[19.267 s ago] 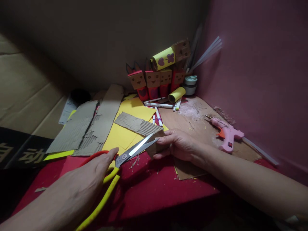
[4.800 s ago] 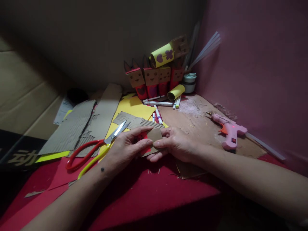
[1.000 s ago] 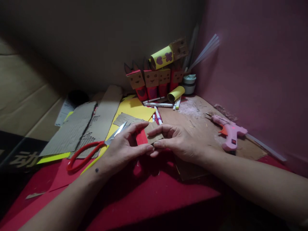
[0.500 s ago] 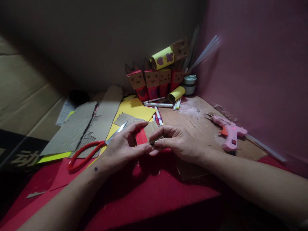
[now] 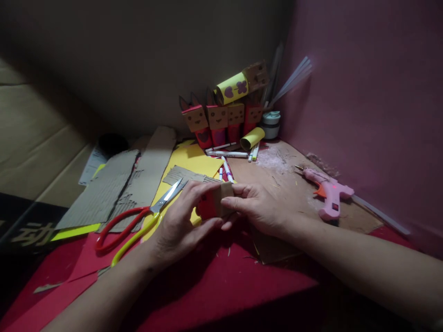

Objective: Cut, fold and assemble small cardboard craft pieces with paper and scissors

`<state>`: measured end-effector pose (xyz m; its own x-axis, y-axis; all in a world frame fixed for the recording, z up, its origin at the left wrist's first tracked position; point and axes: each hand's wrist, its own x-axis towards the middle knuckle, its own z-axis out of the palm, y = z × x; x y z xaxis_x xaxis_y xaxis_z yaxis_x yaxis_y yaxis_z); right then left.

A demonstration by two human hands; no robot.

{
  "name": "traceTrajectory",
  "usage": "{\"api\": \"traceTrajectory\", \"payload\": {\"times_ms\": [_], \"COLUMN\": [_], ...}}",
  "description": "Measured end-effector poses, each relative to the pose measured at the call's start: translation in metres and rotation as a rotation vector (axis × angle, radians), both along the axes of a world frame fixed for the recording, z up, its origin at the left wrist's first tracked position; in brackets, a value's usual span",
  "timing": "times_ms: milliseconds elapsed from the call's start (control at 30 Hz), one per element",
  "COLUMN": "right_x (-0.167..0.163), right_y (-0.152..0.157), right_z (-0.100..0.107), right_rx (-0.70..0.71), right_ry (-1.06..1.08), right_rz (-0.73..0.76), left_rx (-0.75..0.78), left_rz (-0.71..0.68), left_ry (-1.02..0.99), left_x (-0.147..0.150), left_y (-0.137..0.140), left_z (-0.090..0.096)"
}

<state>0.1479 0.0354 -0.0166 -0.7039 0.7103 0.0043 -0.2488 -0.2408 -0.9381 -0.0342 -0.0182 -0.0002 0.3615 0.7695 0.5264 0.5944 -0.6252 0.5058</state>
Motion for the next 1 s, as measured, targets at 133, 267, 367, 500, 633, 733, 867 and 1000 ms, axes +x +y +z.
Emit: {"api": "traceTrajectory", "payload": {"times_ms": [133, 267, 367, 500, 633, 733, 867, 1000], "right_x": [-0.001, -0.003, -0.004, -0.004, -0.004, -0.005, -0.006, -0.004], "right_y": [-0.002, -0.007, -0.013, -0.021, -0.025, -0.025, -0.024, -0.017], "right_z": [0.001, -0.002, -0.001, 0.005, 0.006, 0.002, -0.002, 0.0], "right_rx": [0.045, 0.122, 0.224, 0.308, 0.29, 0.243, 0.11, -0.025], "right_ry": [-0.068, -0.126, -0.192, -0.263, -0.253, -0.24, -0.205, -0.167], "right_rz": [0.003, 0.026, 0.007, -0.038, -0.051, -0.043, 0.006, 0.0], "left_rx": [-0.173, -0.338, -0.416, -0.357, -0.193, -0.07, -0.038, -0.315], "left_rz": [0.109, 0.246, 0.202, 0.118, 0.088, 0.086, 0.11, 0.204], "left_ry": [-0.176, -0.295, -0.277, -0.252, -0.201, -0.13, -0.121, -0.212], "left_x": [0.001, 0.005, 0.009, 0.01, 0.013, 0.017, 0.017, 0.009], "left_y": [-0.001, -0.003, -0.006, -0.01, -0.015, -0.02, -0.02, -0.009], "left_z": [0.01, 0.016, 0.018, 0.017, 0.015, 0.013, 0.011, 0.013]}}
